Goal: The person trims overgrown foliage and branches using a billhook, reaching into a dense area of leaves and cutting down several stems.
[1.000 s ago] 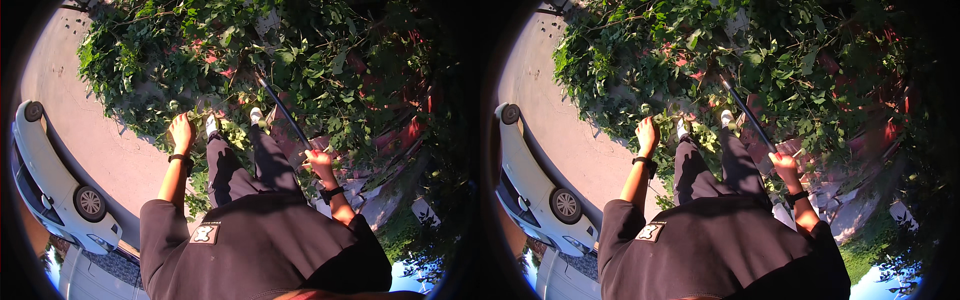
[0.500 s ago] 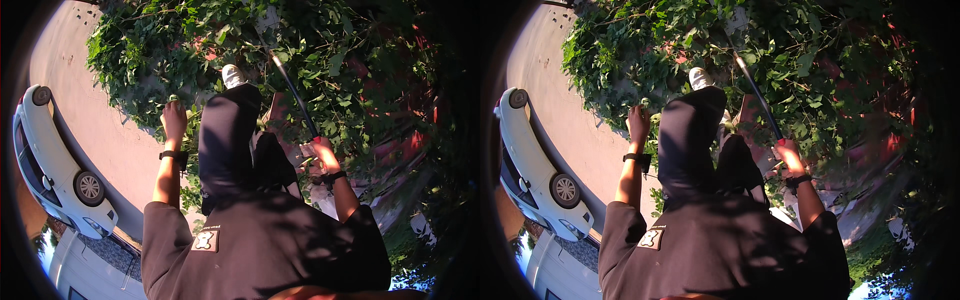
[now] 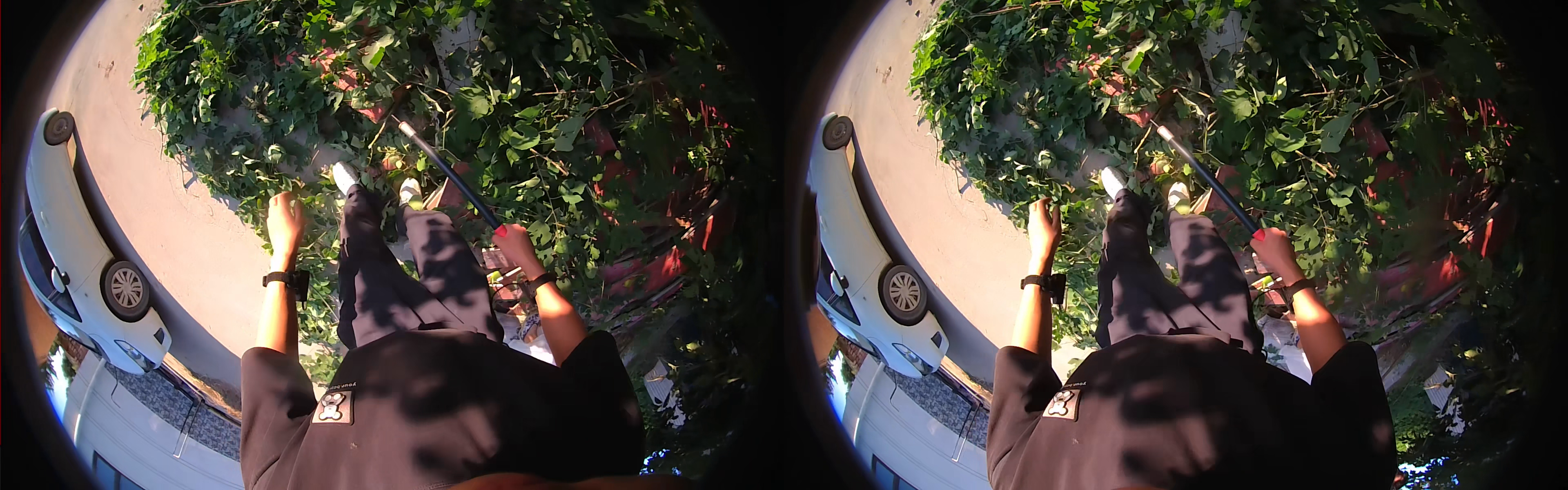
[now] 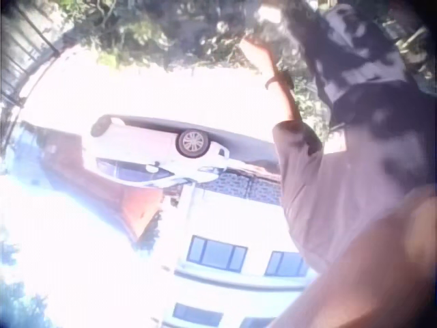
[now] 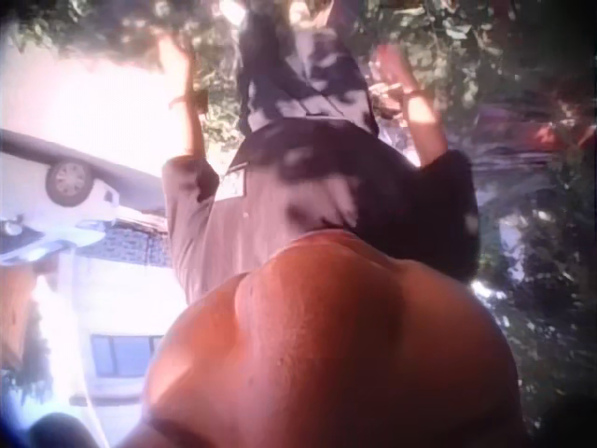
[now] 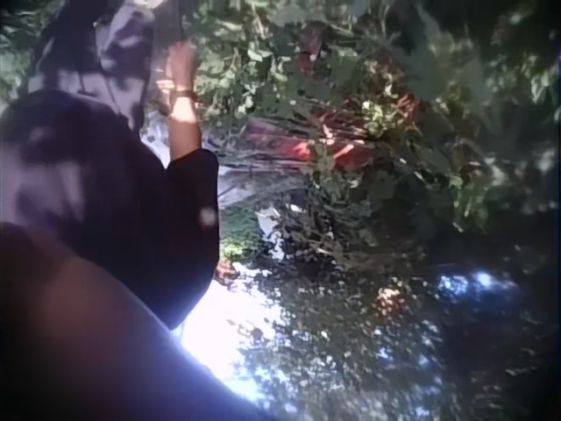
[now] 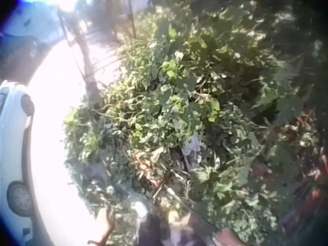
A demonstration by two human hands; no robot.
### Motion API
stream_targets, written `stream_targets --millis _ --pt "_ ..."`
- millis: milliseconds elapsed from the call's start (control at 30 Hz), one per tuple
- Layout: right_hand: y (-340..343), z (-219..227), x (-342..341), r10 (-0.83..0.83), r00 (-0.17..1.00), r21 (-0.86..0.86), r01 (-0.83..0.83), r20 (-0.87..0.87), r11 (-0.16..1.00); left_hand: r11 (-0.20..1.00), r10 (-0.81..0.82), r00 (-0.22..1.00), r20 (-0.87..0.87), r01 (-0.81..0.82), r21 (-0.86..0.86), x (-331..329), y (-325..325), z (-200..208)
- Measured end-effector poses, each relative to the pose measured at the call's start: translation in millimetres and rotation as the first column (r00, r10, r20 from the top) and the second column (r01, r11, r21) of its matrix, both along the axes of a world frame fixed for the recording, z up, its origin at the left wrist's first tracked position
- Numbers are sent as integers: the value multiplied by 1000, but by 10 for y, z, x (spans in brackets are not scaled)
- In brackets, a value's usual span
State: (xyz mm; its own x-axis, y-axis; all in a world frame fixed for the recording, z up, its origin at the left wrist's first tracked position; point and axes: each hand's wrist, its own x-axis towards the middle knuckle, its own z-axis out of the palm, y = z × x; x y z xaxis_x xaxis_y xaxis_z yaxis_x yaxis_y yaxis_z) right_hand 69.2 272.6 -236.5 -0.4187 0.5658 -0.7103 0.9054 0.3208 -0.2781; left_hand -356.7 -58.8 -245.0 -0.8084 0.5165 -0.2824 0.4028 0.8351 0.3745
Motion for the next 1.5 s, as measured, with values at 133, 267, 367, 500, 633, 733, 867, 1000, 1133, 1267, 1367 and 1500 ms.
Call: stream_targets --millis 133,267,367,500,633,733,867,1000,1133,1267,1367,1500 --pt "223 -180 -837 -10 1000 -190 14 21 982 999 37 999 7 -37 3 169 -84 47" --pt "363 -259 -2296 59 947 -126 -104 -316 987 998 66 996 52 -66 -10 318 -520 -36" --pt "354 180 -3620 98 875 -60 -143 -474 988 995 97 989 113 -95 -22 401 -795 -61" --pt "315 263 -4703 117 695 18 -148 -709 989 997 80 988 129 -77 -27 277 -970 -110" --pt "132 28 -4897 151 733 31 -176 -663 984 996 43 975 218 -25 -87 72 -1130 -296" --pt "-58 -912 -3999 65 917 -78 -104 -392 992 997 25 959 281 -3 -76 -88 -1250 -495" --pt "-738 -1183 -651 -34 865 71 -2 501 997 998 -30 944 330 43 -35 -314 -1352 -661" --pt "-1301 10 1313 -199 802 17 230 564 973 998 34 901 432 -10 -57 -446 -1462 -720" --pt "-1523 261 421 -176 750 63 177 638 982 998 -6 913 409 33 -58 -592 -1439 -735" --pt "-1338 71 -446 -110 937 -63 138 332 988 998 -44 909 415 54 -14 -593 -1357 -587" --pt "-1278 77 -1095 -234 965 -52 241 119 969 1000 -9 923 385 16 -17 -580 -1254 -259" --pt "-1102 15 -1237 -120 991 28 122 -57 992 999 28 970 243 -21 -31 -378 -1361 -37"
